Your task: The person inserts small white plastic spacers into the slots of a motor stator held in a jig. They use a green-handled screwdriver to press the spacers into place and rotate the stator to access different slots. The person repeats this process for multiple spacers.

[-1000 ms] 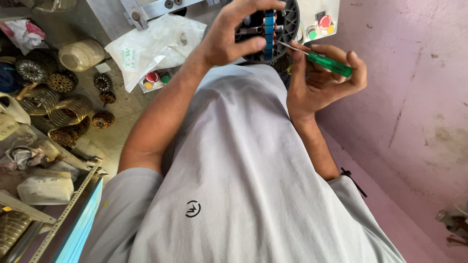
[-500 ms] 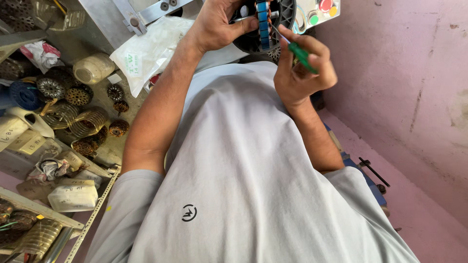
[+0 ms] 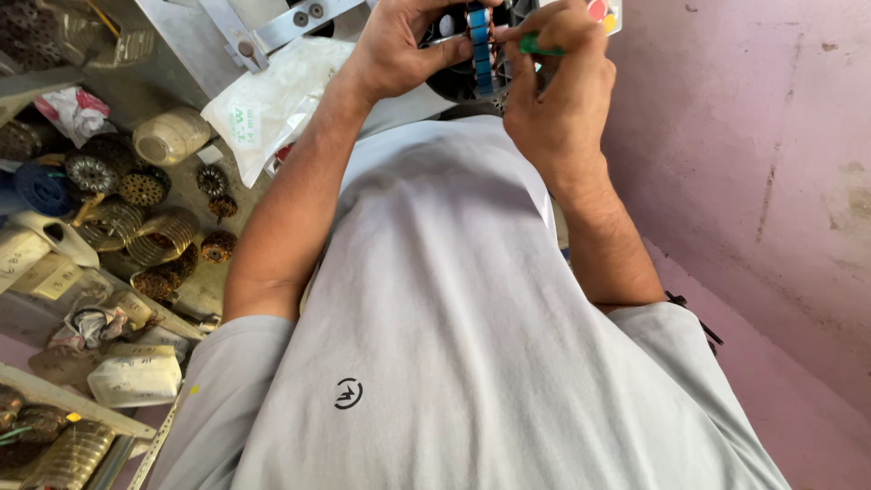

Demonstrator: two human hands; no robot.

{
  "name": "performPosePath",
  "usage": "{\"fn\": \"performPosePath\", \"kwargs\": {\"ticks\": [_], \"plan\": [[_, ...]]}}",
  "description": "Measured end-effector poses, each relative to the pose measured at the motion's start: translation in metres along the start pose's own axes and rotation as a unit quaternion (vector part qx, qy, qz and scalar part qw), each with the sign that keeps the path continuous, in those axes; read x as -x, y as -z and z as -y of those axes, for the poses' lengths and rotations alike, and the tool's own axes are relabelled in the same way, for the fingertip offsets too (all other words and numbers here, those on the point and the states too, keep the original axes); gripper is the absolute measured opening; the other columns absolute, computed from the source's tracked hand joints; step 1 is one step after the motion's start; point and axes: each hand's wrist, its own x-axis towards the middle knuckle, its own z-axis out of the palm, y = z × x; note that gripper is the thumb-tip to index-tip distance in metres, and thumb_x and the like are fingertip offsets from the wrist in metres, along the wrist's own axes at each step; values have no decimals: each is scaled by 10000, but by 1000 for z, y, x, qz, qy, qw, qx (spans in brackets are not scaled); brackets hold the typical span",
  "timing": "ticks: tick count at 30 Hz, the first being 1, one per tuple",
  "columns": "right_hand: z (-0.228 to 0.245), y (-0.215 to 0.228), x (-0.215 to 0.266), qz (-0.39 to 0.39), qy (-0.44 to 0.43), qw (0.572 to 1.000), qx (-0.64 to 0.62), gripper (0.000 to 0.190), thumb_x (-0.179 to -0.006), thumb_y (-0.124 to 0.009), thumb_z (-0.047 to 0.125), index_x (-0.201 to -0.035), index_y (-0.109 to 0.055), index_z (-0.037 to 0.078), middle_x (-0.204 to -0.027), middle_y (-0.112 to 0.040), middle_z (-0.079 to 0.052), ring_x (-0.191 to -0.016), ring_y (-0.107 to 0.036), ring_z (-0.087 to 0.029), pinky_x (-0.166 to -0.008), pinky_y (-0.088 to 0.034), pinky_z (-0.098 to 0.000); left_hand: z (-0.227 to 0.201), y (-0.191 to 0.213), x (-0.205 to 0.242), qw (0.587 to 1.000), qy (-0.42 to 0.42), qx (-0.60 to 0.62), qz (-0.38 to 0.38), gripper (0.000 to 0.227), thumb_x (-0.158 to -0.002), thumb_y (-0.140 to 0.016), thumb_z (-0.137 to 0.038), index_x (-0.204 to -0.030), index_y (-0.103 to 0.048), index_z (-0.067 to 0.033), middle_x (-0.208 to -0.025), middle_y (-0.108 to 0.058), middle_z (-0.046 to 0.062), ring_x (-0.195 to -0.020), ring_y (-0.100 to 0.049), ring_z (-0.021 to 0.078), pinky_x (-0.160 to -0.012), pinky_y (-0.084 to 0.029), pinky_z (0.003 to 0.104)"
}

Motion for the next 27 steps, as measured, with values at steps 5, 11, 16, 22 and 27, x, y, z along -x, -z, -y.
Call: {"fn": "performPosePath", "kwargs": {"ticks": [5,11,16,22,27], "plan": [[12,13,-15,-2,6,1000,-19,443,-1085,-681,-207,-1252,-345,28,-1175,-582,-156,-1120,-776,-255,-886,-694,-285,-11,2,-2,999,-54,-1,6,420,-1076,-722,53,-1467,-621,-62,-1507,-571,95,-1411,-532,208,-1250,-430,336],[5,10,-19,-57,30,996,-56,601,-1101,-741,-162,-1410,-284,75,-1200,-573,-121,-1037,-752,-208,-829,-692,-251,-15,3,-3,994,-64,-83,-5,412,-1064,-754,-23,-1447,-639,-120,-1568,-553,39,-1491,-522,231,-1295,-461,383],[-4,3,-28,2,50,998,24,644,-1121,-760,-122,-1508,-292,91,-1156,-636,-113,-1019,-785,-200,-892,-704,-277,-21,4,-6,992,-52,-111,-11,347,-1029,-786,-62,-1354,-674,-111,-1496,-599,32,-1469,-556,238,-1280,-476,395],[-8,5,-38,45,73,993,75,657,-1092,-763,-106,-1548,-331,89,-1139,-663,-118,-991,-787,-200,-875,-665,-293,-23,4,-6,993,-50,-100,-25,317,-1027,-780,-88,-1328,-680,-76,-1479,-609,64,-1484,-536,265,-1287,-455,407],[-10,20,-44,68,-10,993,-93,600,-1089,-639,-210,-1415,-238,94,-1196,-589,-146,-1019,-744,-233,-909,-703,-322,-23,3,-7,991,-54,-122,-30,326,-1034,-778,-163,-1330,-679,-68,-1486,-608,75,-1497,-522,288,-1292,-448,416]]}}
